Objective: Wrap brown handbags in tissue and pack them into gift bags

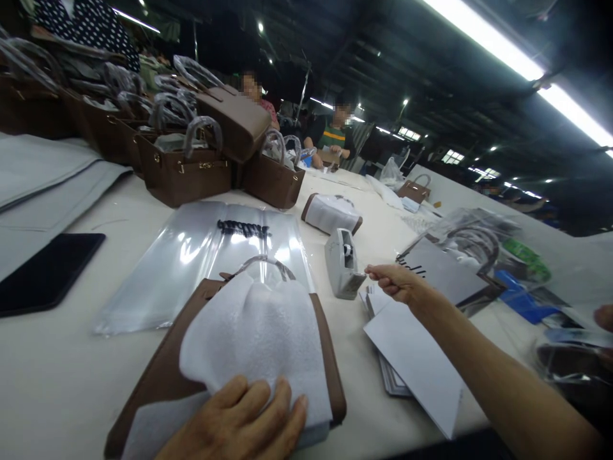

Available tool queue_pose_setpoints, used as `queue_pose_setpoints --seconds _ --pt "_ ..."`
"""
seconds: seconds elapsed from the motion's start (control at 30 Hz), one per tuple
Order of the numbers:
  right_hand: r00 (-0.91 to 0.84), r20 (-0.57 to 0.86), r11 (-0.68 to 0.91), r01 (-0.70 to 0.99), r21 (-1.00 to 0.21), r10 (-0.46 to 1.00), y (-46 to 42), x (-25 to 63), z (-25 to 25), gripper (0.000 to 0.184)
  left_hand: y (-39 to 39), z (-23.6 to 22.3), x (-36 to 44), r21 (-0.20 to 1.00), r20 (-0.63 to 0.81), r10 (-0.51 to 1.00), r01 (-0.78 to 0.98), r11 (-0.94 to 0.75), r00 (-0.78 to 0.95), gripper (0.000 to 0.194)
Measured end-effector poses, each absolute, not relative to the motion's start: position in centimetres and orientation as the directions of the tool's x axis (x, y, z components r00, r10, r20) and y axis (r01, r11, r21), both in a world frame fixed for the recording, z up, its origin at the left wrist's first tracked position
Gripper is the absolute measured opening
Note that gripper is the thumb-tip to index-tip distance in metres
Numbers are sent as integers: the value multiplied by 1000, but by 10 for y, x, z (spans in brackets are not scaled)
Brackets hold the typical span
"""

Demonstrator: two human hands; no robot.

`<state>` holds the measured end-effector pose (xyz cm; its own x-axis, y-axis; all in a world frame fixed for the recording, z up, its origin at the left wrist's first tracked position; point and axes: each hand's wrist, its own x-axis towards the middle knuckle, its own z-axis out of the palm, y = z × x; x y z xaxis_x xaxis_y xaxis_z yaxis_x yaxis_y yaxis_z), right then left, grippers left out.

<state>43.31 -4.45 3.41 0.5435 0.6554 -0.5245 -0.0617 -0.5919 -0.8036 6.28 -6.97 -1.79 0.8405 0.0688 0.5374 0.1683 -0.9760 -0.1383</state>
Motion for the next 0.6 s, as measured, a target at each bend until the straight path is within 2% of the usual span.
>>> queue_pose_setpoints --seconds 0.17,0.3,0.4,0.5,0.6 --pt "595 -524 -594 -95 -799 609 -65 413 6 15 -69 -15 63 -143 558 36 139 -980 829 36" --pt "655 -499 -584 -107 -804 567 -61 393 -19 18 -71 -8 60 -126 439 55 122 -985 897 33" --pt "633 -452 -505 -111 -856 629 -77 364 -4 18 -71 -1 58 -131 362 47 101 -986 931 37" --pt "492 -438 -433 -133 -892 752 -114 317 34 18 -71 4 57 -127 308 37 80 -989 951 38" --pt "211 -509 -479 -180 -859 834 -153 266 62 28 -71 6 56 -132 331 30 78 -988 943 37"
